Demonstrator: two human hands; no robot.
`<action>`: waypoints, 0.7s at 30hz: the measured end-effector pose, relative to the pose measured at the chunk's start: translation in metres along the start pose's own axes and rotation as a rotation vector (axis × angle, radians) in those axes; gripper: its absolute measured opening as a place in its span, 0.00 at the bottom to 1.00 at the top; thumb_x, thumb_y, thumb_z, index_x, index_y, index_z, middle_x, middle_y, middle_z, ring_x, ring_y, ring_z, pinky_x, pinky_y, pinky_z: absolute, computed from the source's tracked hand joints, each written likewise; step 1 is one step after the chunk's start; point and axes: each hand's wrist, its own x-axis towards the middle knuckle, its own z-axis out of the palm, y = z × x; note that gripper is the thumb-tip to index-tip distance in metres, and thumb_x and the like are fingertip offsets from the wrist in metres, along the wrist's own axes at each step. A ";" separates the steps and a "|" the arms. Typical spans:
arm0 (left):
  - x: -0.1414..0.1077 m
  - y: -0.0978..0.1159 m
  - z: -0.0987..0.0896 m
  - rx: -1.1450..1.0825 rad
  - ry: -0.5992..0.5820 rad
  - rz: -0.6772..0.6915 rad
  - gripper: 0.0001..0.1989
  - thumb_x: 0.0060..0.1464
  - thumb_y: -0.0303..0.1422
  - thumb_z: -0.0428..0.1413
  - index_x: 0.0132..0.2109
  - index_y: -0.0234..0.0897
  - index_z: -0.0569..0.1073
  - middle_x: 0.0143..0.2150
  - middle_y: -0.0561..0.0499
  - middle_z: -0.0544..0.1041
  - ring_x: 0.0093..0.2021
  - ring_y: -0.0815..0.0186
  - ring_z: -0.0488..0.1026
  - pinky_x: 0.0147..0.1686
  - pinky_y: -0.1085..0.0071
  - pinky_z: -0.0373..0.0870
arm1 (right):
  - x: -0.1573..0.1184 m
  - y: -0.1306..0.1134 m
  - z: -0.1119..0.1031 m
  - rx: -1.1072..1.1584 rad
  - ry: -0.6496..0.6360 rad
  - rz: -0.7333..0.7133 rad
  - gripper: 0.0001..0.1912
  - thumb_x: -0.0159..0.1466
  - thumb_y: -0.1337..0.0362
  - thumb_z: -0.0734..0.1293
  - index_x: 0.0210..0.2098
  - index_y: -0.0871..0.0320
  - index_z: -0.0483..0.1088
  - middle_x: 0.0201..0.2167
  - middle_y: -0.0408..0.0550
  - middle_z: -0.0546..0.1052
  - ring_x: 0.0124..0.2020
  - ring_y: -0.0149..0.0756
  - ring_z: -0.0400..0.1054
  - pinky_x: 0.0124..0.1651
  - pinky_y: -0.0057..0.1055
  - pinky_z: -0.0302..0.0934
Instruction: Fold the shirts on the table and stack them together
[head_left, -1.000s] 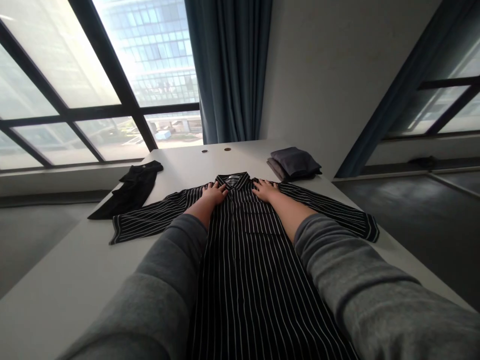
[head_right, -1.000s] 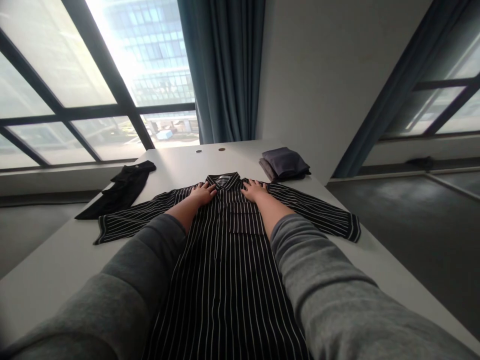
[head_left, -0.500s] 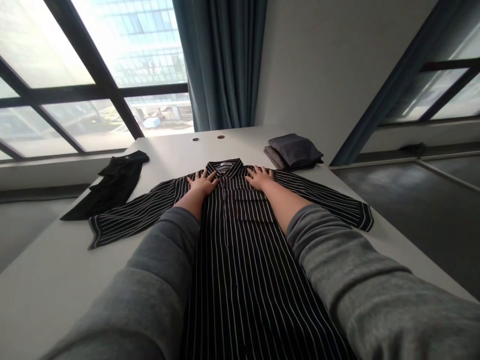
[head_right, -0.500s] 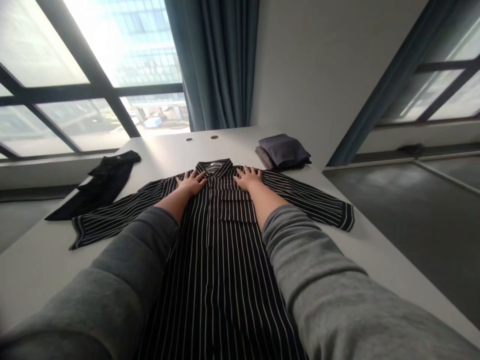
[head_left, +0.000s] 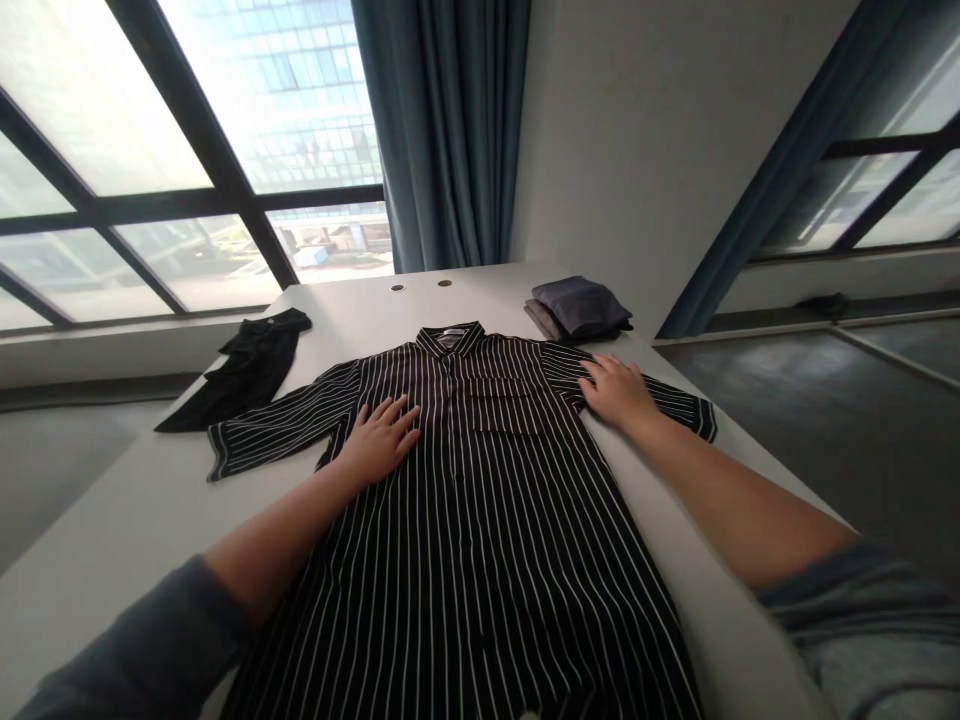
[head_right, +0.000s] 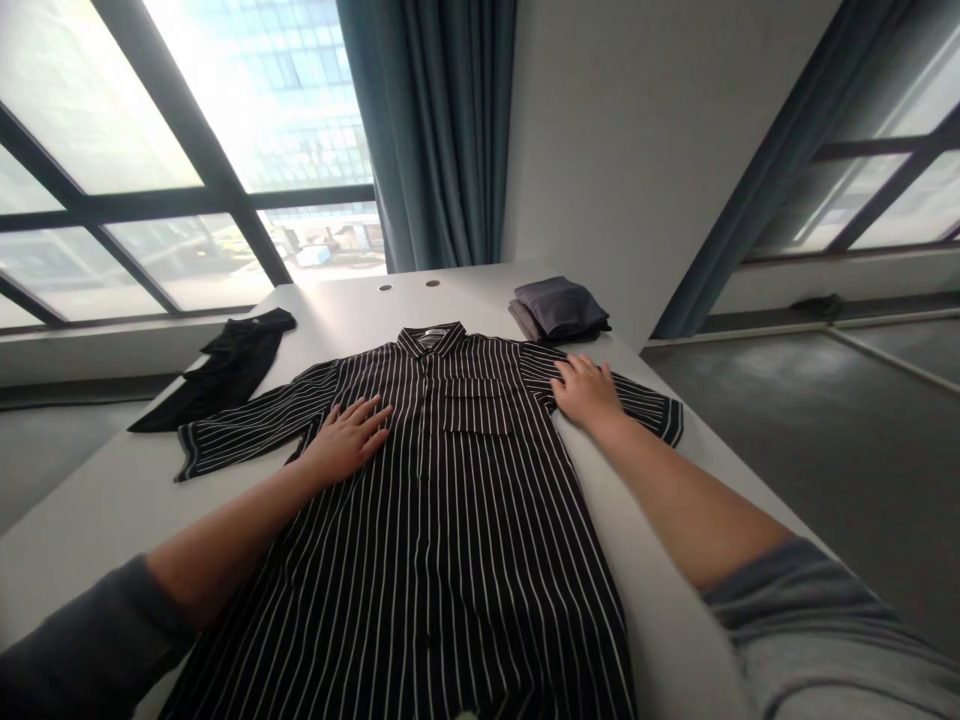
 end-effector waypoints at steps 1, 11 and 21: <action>-0.028 -0.003 0.002 -0.010 -0.016 0.010 0.31 0.73 0.50 0.39 0.76 0.50 0.59 0.80 0.49 0.52 0.79 0.48 0.46 0.74 0.39 0.41 | -0.017 0.025 -0.002 -0.027 -0.012 0.039 0.32 0.74 0.52 0.52 0.69 0.59 0.67 0.72 0.60 0.64 0.73 0.58 0.53 0.73 0.59 0.46; -0.173 0.005 0.000 -0.109 0.007 0.029 0.30 0.71 0.46 0.48 0.75 0.45 0.62 0.79 0.45 0.55 0.78 0.47 0.49 0.73 0.43 0.54 | -0.106 0.057 -0.044 0.022 0.122 0.059 0.27 0.73 0.57 0.56 0.64 0.62 0.71 0.68 0.65 0.68 0.72 0.62 0.54 0.72 0.66 0.46; -0.296 0.038 -0.048 -0.272 -0.133 0.293 0.23 0.53 0.45 0.68 0.55 0.46 0.77 0.58 0.45 0.76 0.56 0.51 0.75 0.55 0.57 0.73 | -0.302 -0.063 -0.121 0.492 -0.148 -0.741 0.19 0.63 0.56 0.75 0.52 0.53 0.78 0.51 0.56 0.78 0.54 0.50 0.72 0.58 0.49 0.66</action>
